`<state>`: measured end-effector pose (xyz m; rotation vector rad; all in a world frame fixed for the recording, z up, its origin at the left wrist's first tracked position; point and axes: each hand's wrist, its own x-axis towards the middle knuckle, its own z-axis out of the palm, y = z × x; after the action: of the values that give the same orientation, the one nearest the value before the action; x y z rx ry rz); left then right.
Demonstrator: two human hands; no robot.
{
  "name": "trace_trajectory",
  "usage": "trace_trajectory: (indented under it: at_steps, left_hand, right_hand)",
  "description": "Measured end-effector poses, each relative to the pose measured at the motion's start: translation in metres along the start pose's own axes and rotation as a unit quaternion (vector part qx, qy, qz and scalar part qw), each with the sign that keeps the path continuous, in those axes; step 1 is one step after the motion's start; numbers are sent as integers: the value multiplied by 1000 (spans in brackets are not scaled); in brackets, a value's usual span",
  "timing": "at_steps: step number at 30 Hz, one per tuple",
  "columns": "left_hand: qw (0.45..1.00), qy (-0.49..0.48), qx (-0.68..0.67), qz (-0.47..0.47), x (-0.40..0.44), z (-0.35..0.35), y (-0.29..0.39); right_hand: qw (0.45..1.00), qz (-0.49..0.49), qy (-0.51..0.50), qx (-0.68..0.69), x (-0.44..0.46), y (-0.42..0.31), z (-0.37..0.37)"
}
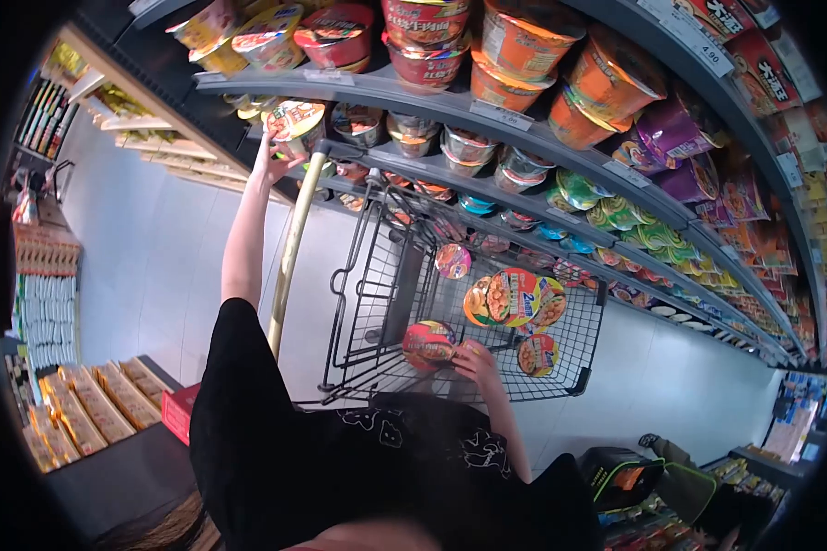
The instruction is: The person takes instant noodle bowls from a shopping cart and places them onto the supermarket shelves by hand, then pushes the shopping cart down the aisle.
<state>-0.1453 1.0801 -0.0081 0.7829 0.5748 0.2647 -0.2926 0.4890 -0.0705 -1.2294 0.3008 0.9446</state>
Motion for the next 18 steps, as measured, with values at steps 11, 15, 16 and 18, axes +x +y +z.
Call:
trace_trajectory:
  at_steps: [11,15,16,18]
  left_hand:
    - [994,-68,73,-33,112,72,-29]
    - [989,-86,90,-81,163,46,-42]
    - [991,-15,65,-114,157,48,-38]
    - [986,-9,148,-72,119,51,-30]
  right_hand:
    - [997,-14,80,12,-16,-3,14]
    - [997,-49,63,21,-12,20,-2]
    - [996,-62,54,31,-11,27,-7]
    - [995,-29,34,92,10,56,-32]
